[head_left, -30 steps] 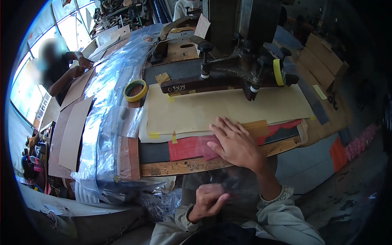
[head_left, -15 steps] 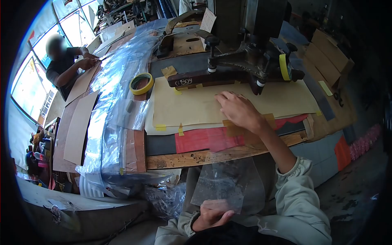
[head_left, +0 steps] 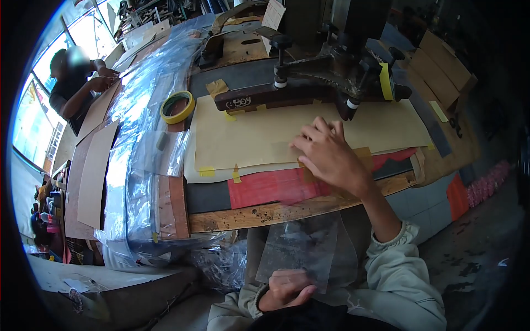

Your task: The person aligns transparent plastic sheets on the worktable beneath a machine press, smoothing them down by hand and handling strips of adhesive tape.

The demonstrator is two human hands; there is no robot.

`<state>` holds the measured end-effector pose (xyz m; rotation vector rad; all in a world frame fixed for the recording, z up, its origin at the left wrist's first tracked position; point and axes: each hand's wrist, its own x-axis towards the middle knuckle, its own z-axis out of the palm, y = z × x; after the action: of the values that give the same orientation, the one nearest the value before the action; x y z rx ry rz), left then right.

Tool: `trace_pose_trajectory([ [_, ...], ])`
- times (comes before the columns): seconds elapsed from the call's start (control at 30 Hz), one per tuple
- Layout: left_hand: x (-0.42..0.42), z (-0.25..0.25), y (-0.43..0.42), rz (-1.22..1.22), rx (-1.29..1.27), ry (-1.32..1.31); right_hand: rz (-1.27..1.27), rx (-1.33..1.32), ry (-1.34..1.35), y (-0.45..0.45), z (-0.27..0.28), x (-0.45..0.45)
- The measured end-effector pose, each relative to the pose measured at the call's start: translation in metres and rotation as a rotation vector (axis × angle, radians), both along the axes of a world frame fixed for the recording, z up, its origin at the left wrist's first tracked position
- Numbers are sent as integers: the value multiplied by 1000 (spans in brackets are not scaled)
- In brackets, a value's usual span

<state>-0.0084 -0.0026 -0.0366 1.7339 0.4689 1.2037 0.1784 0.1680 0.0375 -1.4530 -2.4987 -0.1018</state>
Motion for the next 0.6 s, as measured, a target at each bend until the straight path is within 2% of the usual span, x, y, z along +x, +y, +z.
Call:
trace_pose_trajectory([
  [0.13,0,-8,5,14,45,66,-40,-15,179,-43,-7,-5],
  [0.23,4,-1,11,48,33,62,-75,84,160,-50,-19,-8],
  [0.4,7,-6,20,231,13,56,-77,73,231,-22,-27,-6],
  [0.43,5,-2,23,242,-42,128,-69,91,243,-16,-28,-5],
  [0.6,9,3,38,258,-88,122,-51,103,293,2,-26,-6],
])
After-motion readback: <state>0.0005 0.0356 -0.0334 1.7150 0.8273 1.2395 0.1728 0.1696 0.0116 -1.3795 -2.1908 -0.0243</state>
